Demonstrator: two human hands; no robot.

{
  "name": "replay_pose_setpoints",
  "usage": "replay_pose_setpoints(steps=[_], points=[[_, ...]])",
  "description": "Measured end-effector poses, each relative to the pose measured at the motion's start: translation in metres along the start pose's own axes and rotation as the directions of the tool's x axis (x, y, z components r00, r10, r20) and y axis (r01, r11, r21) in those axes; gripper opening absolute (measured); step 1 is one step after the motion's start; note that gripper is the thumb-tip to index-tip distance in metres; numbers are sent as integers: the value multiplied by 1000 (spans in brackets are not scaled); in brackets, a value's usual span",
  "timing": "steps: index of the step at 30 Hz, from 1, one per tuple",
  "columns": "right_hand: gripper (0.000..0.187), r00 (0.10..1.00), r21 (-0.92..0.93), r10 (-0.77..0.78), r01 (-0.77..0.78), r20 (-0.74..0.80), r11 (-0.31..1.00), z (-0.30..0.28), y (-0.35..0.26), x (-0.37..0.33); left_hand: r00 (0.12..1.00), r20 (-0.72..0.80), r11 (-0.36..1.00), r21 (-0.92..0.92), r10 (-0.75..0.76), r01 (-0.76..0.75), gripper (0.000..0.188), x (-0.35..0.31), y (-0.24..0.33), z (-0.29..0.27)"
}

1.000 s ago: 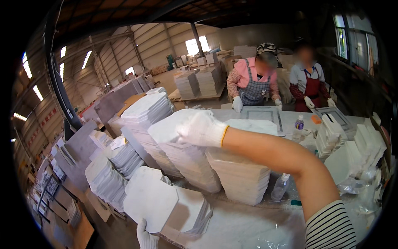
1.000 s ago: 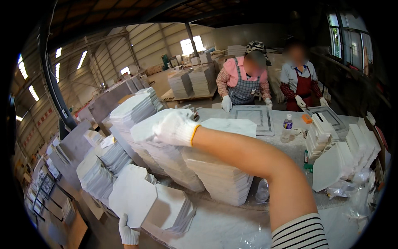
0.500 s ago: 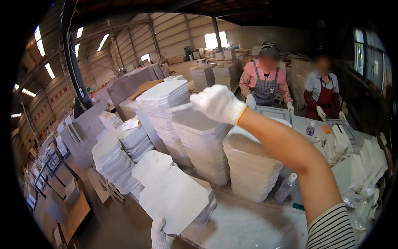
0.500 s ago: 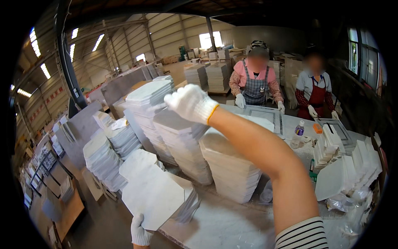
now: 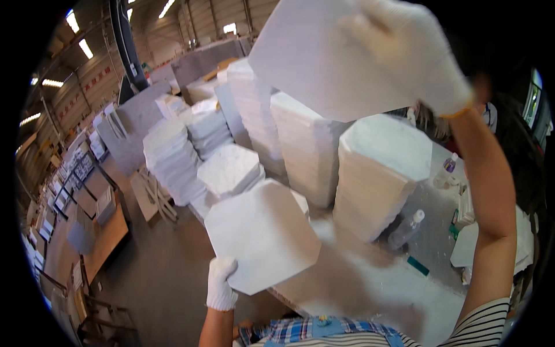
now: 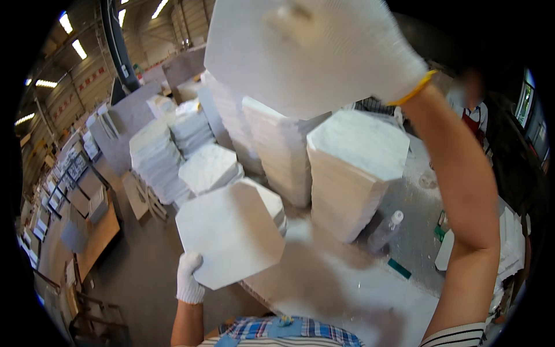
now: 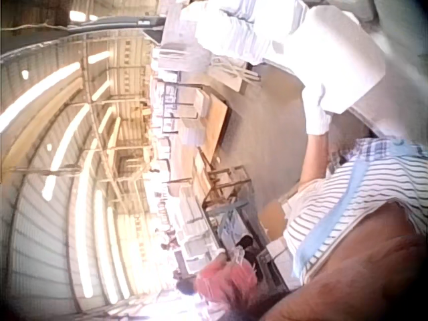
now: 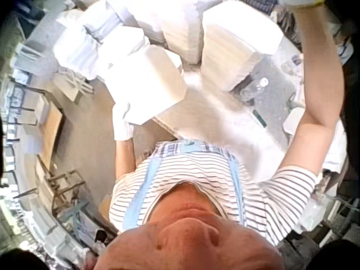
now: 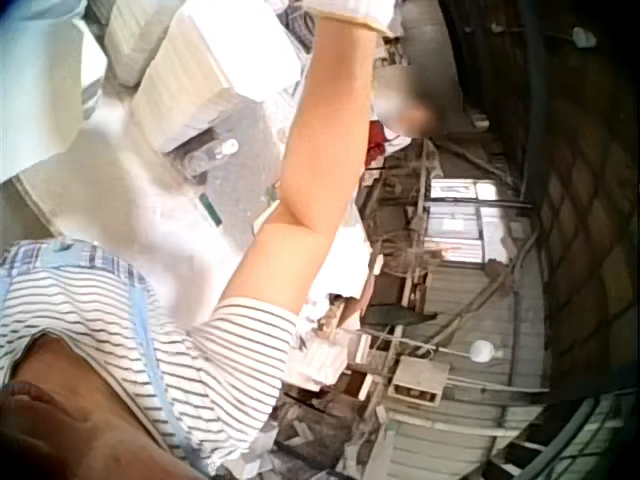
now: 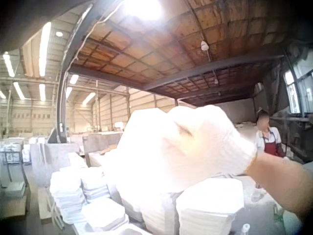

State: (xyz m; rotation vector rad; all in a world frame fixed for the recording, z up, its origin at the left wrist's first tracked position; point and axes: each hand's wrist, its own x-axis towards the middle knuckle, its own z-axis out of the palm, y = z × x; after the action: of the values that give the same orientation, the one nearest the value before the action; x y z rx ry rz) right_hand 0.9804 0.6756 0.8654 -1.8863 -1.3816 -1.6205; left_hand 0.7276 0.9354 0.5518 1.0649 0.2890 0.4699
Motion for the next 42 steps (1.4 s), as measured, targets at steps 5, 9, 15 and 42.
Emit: replay_pose_setpoints(steps=[5,9,15,42], points=[[20,962,180,182,-219,201,959,-57,-50,-21,997,9,996,60,-72,72,40,-29,15,7],[23,816,174,279,-414,506,893,-77,-94,-73,987,7,979,132,-158,155,33,-49,11,13],[29,563,-7,350,-521,749,854,-59,-143,-167,938,-17,901,271,-346,337,31,-74,-12,33],[39,236,-86,370,-731,898,676,2,-179,-289,671,214,665,517,-710,539,44,-61,-102,123]])
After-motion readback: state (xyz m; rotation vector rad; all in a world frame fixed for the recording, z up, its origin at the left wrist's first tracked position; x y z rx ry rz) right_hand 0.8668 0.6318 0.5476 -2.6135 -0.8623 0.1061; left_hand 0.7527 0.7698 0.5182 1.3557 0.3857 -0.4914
